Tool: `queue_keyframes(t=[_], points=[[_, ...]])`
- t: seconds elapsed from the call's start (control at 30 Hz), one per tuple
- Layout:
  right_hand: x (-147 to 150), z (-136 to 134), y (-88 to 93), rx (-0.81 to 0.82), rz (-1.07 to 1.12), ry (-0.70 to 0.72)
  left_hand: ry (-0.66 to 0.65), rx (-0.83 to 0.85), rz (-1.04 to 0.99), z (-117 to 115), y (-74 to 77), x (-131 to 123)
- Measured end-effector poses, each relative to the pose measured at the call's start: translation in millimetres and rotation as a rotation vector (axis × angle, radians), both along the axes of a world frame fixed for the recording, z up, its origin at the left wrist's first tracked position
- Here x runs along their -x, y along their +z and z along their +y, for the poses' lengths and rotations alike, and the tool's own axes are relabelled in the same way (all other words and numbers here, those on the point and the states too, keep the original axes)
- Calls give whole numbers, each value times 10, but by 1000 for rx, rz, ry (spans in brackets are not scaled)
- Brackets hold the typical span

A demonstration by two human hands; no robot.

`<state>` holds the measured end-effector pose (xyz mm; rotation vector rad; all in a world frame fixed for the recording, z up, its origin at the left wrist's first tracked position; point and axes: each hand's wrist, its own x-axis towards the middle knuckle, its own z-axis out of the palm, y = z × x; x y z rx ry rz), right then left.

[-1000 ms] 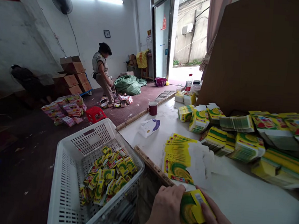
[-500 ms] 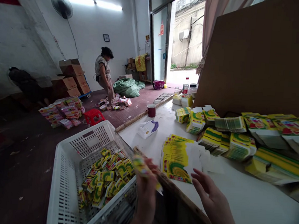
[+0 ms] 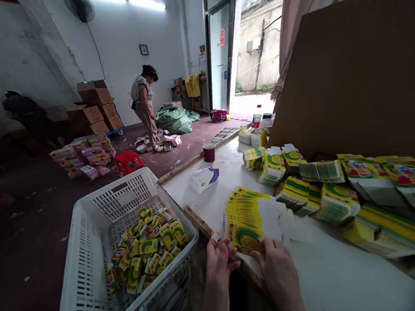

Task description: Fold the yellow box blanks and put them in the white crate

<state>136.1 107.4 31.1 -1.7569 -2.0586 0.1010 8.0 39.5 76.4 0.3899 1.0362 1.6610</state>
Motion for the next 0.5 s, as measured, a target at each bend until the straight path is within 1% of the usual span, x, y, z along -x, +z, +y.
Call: queue_keyframes(t=[0.07,0.17,0.23,0.3,0.33,0.4,0.43,0.5], points=[[-14,9,-12,13,53,7,-13,9,22,4,-12,-20],[-64,19,45,16,185,-12,33,43,33,29,-53,-36],[-98,-23,161,3,334,-42,58,25,36,32,-66,-40],[-107,-130,322,20,509,-24,44,-74,29,6,-51,-43],[-95,-205,404,53,583,28,23,-144,10,-19,-35,-46],[-39,-384,538,161,684,182,-62,-250,-68,-86,2,-59],[3,-477,576,226,727,263,-108,-272,-117,-123,21,-67],[95,-649,586,345,858,387,-147,-246,-176,-189,60,-79]])
